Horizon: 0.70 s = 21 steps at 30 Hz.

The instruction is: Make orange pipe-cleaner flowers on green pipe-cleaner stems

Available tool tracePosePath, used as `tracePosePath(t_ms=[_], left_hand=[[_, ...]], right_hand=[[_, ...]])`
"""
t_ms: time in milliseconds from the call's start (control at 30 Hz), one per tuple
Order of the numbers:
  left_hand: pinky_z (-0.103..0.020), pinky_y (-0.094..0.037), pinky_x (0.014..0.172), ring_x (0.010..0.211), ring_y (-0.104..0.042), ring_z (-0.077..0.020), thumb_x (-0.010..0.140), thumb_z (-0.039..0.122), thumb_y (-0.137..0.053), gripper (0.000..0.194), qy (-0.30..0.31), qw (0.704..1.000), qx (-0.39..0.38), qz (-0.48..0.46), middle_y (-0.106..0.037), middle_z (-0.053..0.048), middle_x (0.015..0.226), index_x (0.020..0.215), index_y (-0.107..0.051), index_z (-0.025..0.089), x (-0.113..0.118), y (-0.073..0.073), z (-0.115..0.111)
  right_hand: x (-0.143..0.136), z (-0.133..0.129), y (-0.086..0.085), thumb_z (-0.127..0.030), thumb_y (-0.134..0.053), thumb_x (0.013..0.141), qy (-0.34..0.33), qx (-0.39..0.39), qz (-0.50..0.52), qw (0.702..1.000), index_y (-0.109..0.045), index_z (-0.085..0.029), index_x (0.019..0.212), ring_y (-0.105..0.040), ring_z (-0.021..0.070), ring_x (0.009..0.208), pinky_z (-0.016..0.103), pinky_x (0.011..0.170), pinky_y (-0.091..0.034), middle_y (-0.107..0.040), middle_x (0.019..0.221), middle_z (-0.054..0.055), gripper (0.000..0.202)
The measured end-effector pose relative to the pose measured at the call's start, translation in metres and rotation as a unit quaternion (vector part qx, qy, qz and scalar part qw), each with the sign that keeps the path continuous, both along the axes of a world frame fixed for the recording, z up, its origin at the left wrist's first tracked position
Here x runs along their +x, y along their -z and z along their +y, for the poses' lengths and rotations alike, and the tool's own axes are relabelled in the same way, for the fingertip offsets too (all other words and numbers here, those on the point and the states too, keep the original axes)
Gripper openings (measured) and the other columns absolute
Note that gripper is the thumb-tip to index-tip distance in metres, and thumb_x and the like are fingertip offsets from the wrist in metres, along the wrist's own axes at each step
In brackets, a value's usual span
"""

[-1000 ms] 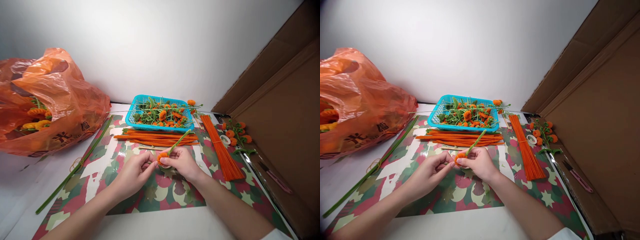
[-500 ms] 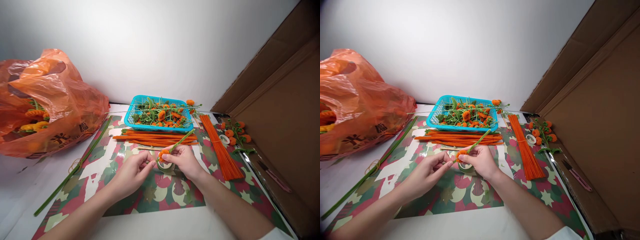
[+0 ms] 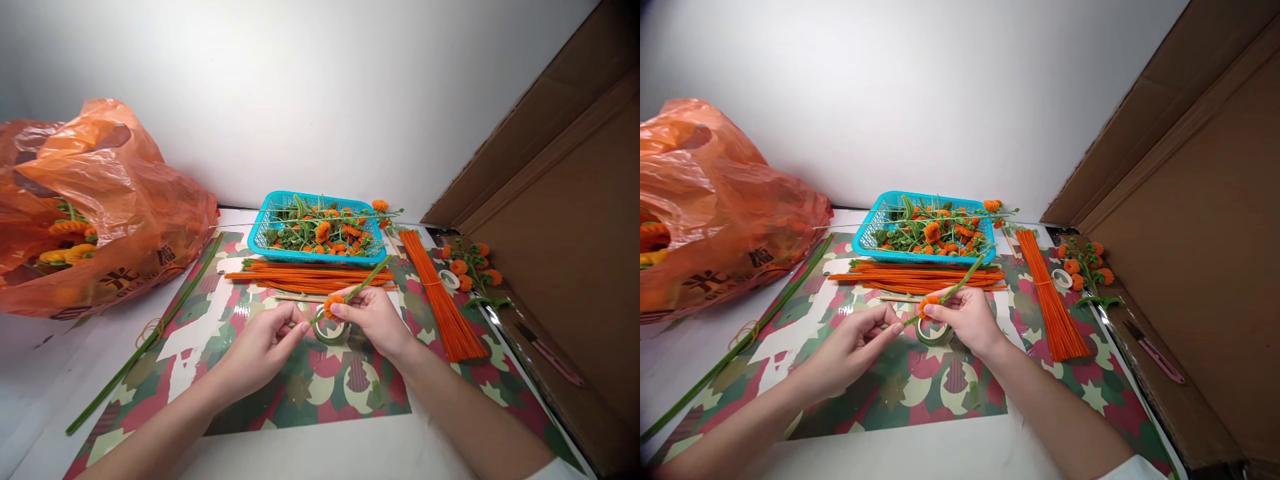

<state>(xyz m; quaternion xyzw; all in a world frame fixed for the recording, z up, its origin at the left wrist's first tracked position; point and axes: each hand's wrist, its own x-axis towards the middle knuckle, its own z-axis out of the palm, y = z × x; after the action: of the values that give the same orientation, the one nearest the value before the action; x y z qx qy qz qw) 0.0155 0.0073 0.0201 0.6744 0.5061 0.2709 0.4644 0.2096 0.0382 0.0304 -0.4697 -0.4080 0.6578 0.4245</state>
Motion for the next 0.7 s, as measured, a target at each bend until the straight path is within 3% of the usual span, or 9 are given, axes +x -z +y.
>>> tracePosePath(t_ms=[300, 467, 600, 700], left_hand=[[-0.019, -0.029, 0.044, 0.051, -0.035, -0.0085, 0.09, 0.041, -0.046, 0.028, -0.02, 0.999, -0.016, -0.028, -0.042, 0.005, 0.064, 0.073, -0.051, 0.019, -0.001, -0.0007, 0.0014], [-0.018, -0.027, 0.041, 0.047, -0.033, -0.0064, 0.089, 0.042, -0.047, 0.03, -0.04, 0.997, -0.024, -0.064, -0.041, 0.005, 0.064, 0.071, -0.049, 0.018, -0.0022, -0.001, 0.0043], [-0.019, -0.036, 0.045, 0.055, -0.045, -0.0093, 0.085, 0.039, -0.057, 0.02, -0.03, 0.997, 0.061, -0.033, -0.051, 0.003, 0.069, 0.089, -0.06, 0.02, -0.0019, -0.0019, 0.004], [-0.022, -0.046, 0.057, 0.069, -0.055, -0.0138, 0.081, 0.034, -0.064, 0.031, -0.018, 0.99, 0.136, -0.011, -0.065, -0.003, 0.086, 0.11, -0.063, 0.023, -0.0004, -0.0011, 0.0024]], right_hand=[[-0.0011, -0.0004, -0.0021, -0.029, -0.087, 0.051, 0.004, -0.006, 0.012, 1.0, -0.07, -0.014, 0.073, -0.066, 0.0125, 0.062, 0.022, 0.059, -0.053, -0.071, 0.067, 0.001, 0.032], [0.0027, 0.0019, 0.002, -0.045, -0.08, 0.061, -0.025, -0.024, 0.003, 0.999, -0.071, -0.013, 0.076, -0.066, 0.0122, 0.061, 0.023, 0.062, -0.054, -0.072, 0.073, 0.005, 0.036], [0.0003, 0.0008, 0.0039, -0.046, -0.079, 0.061, -0.031, -0.023, -0.01, 0.999, -0.069, -0.013, 0.069, -0.064, 0.0112, 0.057, 0.022, 0.059, -0.054, -0.07, 0.067, 0.004, 0.036], [-0.003, -0.002, 0.0046, -0.047, -0.08, 0.06, -0.047, -0.022, -0.011, 0.999, -0.069, -0.013, 0.068, -0.062, 0.0101, 0.055, 0.021, 0.057, -0.053, -0.069, 0.064, 0.002, 0.036]])
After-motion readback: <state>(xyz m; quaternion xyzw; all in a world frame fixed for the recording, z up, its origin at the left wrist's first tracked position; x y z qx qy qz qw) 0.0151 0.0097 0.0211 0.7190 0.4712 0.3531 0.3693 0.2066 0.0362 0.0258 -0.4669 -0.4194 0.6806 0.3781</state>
